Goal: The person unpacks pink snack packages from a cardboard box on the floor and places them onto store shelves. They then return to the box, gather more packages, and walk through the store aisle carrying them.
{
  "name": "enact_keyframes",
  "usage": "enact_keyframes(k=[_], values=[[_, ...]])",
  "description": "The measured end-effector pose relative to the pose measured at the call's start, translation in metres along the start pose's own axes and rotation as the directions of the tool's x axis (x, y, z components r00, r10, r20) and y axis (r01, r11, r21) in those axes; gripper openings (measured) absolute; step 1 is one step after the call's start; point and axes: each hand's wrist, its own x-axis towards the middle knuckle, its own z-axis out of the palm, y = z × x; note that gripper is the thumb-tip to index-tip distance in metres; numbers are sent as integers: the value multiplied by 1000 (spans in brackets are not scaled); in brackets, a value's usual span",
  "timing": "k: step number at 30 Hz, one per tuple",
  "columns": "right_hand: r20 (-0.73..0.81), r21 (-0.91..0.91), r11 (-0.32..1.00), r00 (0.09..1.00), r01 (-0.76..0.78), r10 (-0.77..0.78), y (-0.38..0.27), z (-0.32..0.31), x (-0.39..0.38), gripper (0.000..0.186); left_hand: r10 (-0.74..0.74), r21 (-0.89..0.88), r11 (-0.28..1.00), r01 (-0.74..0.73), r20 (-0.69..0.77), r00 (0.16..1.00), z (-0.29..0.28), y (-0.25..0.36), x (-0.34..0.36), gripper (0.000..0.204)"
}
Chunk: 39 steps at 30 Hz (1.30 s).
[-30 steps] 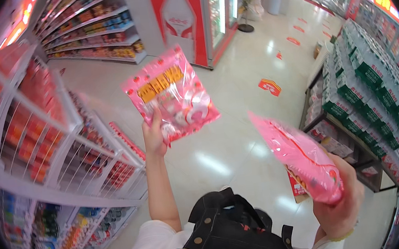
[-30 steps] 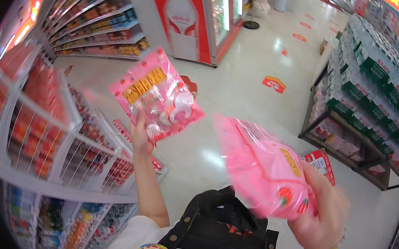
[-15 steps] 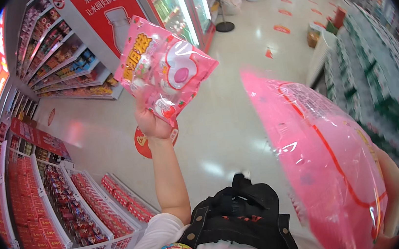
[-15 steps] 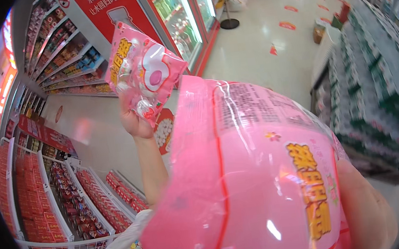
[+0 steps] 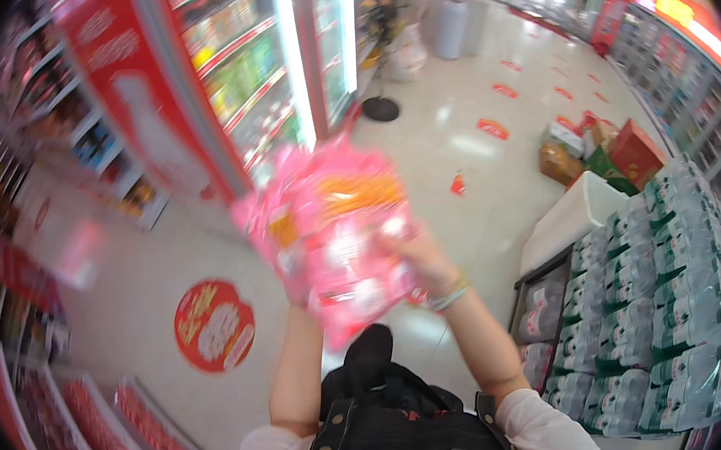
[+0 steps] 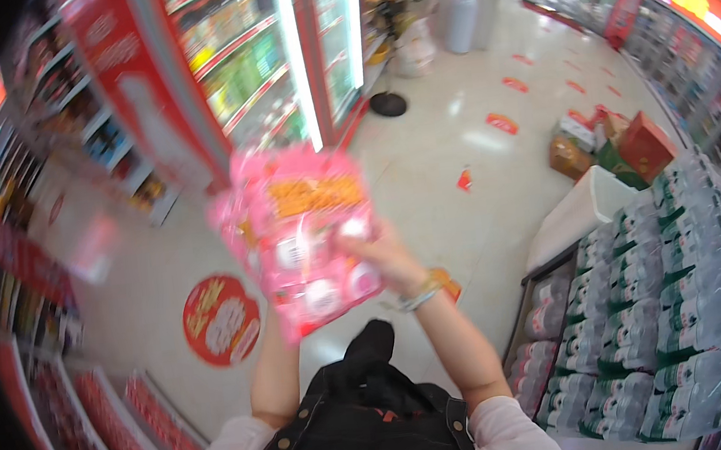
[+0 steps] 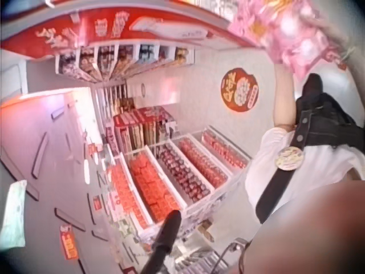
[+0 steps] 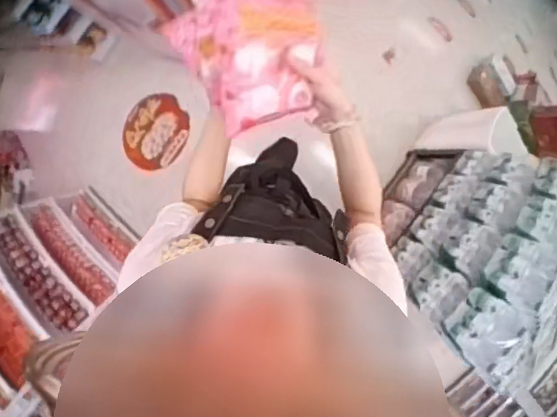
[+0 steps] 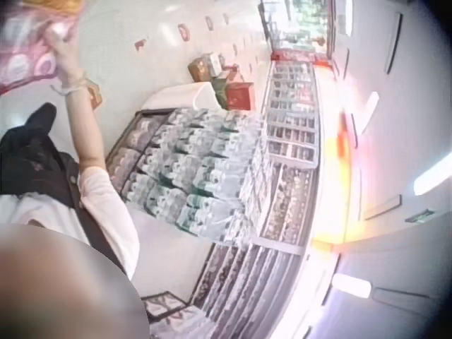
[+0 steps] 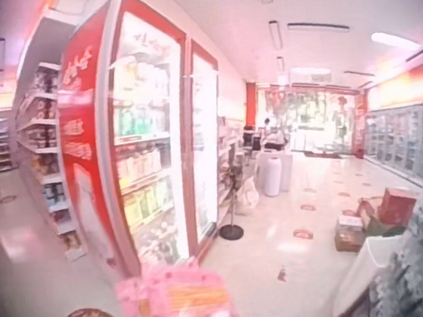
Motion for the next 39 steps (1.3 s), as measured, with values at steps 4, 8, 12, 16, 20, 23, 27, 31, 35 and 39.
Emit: enact_keyframes(k=[4, 8, 12, 16, 20, 23, 27, 31, 35, 39], values=[[-89, 95, 978, 977, -183, 192, -10, -67, 86, 37, -177, 78, 979, 190, -151, 973, -69, -8, 116, 73], [-121, 373, 919, 976, -126, 183, -57, -133, 149, 41, -337, 82, 927, 367, -253, 907, -119, -39, 221, 73], [-303, 477, 875, 918, -86, 256, -69, -229, 211, 43, -444, 111, 868, 485, -265, 856, -147, -74, 348, 74], [-385, 476, 879, 907, 35, 172, -87, -325, 272, 44, -466, 110, 851, 513, -292, 835, -201, -93, 466, 74], [-398, 418, 903, 914, 99, 84, -118, -432, 359, 44, -436, 162, 857, 489, -275, 857, -219, -118, 608, 75], [-370, 478, 878, 913, 31, 169, -148, -496, 424, 42, -394, 179, 874, 453, -285, 874, -232, -124, 698, 75], [-358, 419, 906, 927, 54, 110, -191, -546, 513, 41, -326, 166, 907, 386, -302, 896, -263, -124, 794, 75], [-427, 272, 962, 891, -35, 152, -189, -635, 604, 36, -265, 157, 933, 324, -309, 913, -303, -125, 899, 76], [-492, 331, 944, 851, -14, 185, -214, -736, 685, 34, -213, 152, 946, 285, -369, 905, -353, -126, 1012, 76], [-622, 379, 887, 783, 263, 34, -271, -856, 726, 40, -219, 180, 930, 319, -424, 879, -379, -139, 1128, 76]])
